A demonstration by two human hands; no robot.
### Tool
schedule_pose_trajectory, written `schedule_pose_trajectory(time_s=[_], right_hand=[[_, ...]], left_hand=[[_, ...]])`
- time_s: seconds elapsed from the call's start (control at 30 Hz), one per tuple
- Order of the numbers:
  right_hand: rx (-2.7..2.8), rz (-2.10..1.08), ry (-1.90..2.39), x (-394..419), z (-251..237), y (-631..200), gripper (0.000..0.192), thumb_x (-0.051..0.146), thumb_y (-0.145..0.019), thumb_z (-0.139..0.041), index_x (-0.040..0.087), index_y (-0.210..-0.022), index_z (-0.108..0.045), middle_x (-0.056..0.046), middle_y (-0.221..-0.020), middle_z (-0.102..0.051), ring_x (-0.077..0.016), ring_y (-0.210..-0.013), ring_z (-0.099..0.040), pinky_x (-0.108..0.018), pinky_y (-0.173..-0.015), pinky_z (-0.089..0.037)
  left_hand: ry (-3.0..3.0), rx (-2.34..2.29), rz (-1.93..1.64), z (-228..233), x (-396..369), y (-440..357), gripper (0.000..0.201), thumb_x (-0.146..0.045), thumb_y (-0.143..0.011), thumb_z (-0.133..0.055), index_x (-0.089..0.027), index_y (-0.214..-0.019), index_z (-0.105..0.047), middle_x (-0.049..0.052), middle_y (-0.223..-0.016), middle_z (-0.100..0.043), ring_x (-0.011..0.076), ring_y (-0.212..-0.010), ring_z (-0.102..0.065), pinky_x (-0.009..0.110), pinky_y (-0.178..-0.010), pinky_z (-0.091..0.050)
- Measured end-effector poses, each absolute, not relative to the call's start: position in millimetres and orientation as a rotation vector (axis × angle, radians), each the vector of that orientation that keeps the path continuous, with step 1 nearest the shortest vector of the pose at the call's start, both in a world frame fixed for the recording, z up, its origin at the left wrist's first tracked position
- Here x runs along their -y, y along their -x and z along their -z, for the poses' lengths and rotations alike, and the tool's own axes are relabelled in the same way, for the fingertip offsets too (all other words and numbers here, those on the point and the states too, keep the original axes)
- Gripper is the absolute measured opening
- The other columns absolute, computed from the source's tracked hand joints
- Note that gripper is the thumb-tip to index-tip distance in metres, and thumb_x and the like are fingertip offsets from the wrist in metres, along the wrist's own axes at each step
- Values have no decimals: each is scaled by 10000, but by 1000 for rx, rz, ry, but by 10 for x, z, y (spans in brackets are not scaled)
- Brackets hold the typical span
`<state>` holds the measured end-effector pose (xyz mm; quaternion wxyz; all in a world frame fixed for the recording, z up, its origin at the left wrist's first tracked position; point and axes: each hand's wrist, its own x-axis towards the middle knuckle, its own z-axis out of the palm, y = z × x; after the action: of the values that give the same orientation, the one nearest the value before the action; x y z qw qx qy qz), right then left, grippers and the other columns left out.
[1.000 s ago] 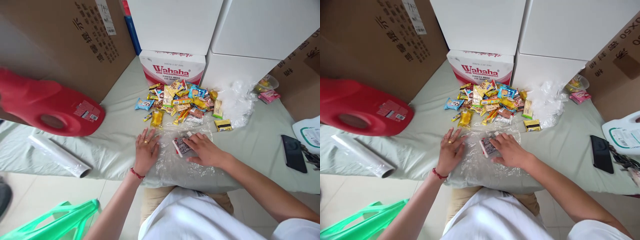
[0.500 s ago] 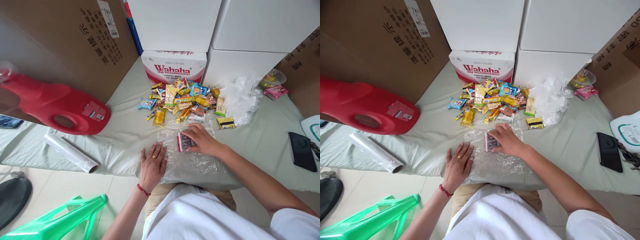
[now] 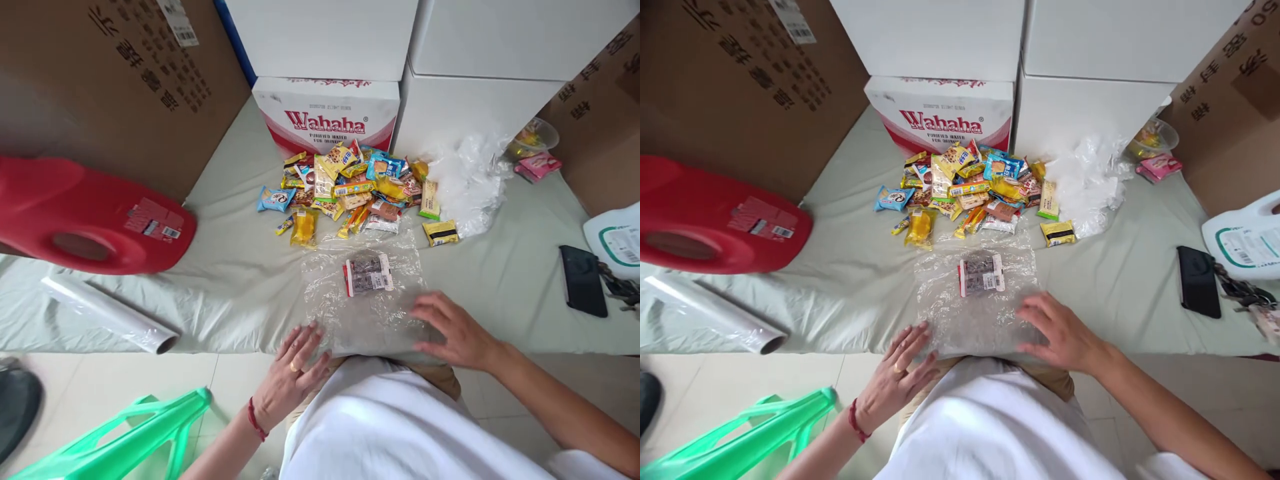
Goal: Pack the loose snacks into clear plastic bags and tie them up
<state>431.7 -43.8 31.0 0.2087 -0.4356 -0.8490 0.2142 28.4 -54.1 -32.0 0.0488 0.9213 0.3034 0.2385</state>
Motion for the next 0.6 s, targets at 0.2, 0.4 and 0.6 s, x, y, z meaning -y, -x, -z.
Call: schedule_pose_trajectory(time_s=[0.2,0.4,0.6], right_hand=[[2250,-667,1268,792,112,-4478,295,320,-1001,-630,280,-1292,-658,-121,-1283,-662,-283,-1229,-620,-502,-1018,-568],[2257,-780,1216,467,-17,-4464,208,284,-1058,-506,232,-1025,-705,-83,-993,-717,-211,-937,-648,-389,-843,-557],[2338,-953,1249,-121,-583,-4559,293,364,-1060,-475,202,-967,-700,-52,-886,-698,-181,-825,-638,-296,-759,-482]], left_hand=[[-2602,-945,-667,197,342,-255,243,-101,-983,-541,-235,-1139,-670,92,-1285,-747,232,-1310,-653,457,-1166,-497],[-2360,-1047,-573,-41,201,-282,219,-194,-1020,-509,-239,-1156,-674,68,-1191,-779,193,-1190,-710,330,-1004,-588],[-2243,-1139,-423,-367,-245,-301,255,-372,-1020,-488,-249,-1000,-711,41,-1010,-790,192,-942,-735,296,-852,-579]])
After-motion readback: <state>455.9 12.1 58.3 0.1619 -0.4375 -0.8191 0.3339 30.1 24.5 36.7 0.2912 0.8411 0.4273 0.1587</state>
